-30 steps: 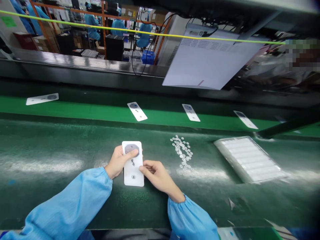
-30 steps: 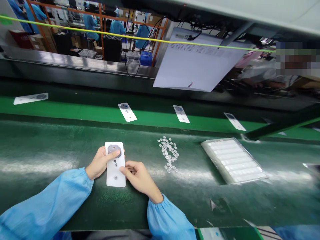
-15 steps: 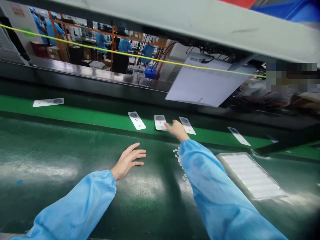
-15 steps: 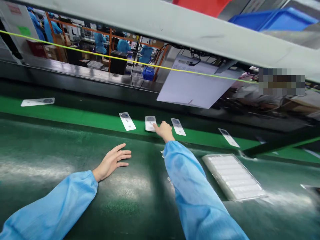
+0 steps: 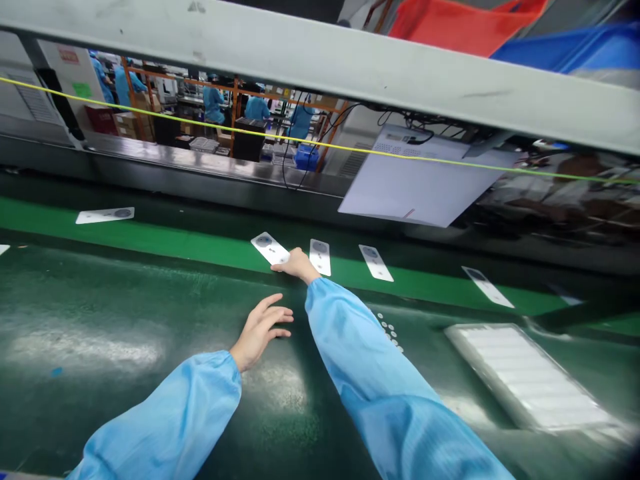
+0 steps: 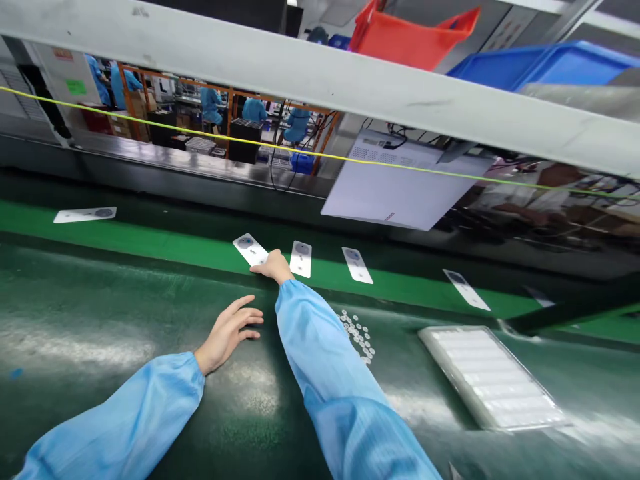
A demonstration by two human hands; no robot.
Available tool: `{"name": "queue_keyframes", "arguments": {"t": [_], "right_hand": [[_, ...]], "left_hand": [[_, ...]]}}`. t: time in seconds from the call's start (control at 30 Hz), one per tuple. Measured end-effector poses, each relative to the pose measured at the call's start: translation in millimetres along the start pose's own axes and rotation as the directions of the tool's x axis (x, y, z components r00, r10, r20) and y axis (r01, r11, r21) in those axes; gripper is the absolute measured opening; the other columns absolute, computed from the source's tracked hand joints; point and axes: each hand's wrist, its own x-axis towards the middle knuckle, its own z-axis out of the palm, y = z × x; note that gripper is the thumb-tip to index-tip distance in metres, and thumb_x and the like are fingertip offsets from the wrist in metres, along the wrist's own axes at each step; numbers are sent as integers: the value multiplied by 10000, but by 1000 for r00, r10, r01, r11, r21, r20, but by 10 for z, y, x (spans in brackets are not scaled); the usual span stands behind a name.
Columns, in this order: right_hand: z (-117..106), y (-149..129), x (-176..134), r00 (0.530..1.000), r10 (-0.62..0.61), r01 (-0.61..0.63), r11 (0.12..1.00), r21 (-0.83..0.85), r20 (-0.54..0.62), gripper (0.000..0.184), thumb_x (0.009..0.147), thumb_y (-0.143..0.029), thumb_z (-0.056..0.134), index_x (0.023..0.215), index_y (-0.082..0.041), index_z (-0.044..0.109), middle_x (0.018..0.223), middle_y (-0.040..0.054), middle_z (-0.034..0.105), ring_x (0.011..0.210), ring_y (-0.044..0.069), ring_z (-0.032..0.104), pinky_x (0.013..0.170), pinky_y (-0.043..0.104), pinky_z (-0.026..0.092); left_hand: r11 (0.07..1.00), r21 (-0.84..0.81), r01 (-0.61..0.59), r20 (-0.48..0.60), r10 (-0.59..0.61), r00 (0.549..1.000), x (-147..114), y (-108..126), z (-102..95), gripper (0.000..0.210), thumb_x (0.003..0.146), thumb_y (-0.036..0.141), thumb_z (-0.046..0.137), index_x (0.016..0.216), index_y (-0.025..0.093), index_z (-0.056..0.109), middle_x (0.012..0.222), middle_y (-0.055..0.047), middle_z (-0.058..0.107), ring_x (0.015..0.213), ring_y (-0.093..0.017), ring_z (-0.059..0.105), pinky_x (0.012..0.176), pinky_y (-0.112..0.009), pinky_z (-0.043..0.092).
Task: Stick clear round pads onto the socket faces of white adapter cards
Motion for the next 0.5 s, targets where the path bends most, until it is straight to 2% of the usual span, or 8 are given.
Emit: {"name": "queue_keyframes", "arguments": {"t": [0.1, 0.17, 0.23, 0.33, 0.43, 0.5], "right_hand": [[-158, -32, -99, 998, -33, 33, 999, 5, 47, 341, 975, -353, 659, 1248, -154, 614, 1201, 92, 650, 976, 216, 673, 822, 402, 590], [-262, -5, -315, 994, -49, 48, 999, 12, 94, 401, 877, -350, 768, 1188, -144, 621, 1087, 80, 685, 863, 203, 683, 716, 335, 577], [-348, 60, -685, 987, -63, 60, 998, 26, 147, 493, 763, -342, 841, 1151, -156, 600, 969, 60, 709, 756, 199, 679, 620, 288, 524], [-425, 186, -1394, 971, -62, 58, 998, 24, 230, 541, 742, -414, 811, 1161, -202, 542, 833, 17, 707, 633, 201, 648, 546, 281, 452], [-446, 298, -1934, 958, -122, 109, 992, 64, 260, 521, 729, -455, 824, 1118, -232, 558, 953, 56, 708, 799, 254, 675, 652, 334, 515], [-447, 353, -2080, 964, -185, 163, 978, 128, 190, 423, 783, -450, 789, 1082, -239, 577, 1087, 95, 687, 982, 291, 657, 801, 395, 538]], "left_hand": [[996, -62, -62, -155, 52, 987, 41, -6, -13, 501, 808, 275, 783, 1263, 174, 599, 1135, -122, 690, 1123, -253, 655, 901, -377, 557], [991, -110, -75, -200, 52, 978, 66, -10, -19, 487, 811, 255, 785, 1253, 174, 598, 1191, -129, 684, 1178, -251, 644, 984, -396, 534], [988, -124, -94, -188, 69, 980, 88, -22, -24, 476, 809, 279, 792, 1236, 173, 610, 1229, -133, 688, 1207, -257, 639, 1032, -411, 510], [986, -62, -152, -185, 138, 973, 105, -54, -32, 475, 778, 357, 816, 1171, 153, 647, 1195, -135, 721, 1180, -289, 659, 1030, -424, 507], [986, -25, -163, -208, 155, 966, 84, -66, -28, 598, 739, 347, 839, 1258, 165, 603, 1214, -142, 722, 1166, -313, 671, 989, -438, 530], [992, -13, -124, -188, 120, 975, 49, -46, -8, 679, 730, 280, 827, 1338, 179, 541, 1246, -153, 710, 1162, -322, 678, 948, -448, 553]]}}
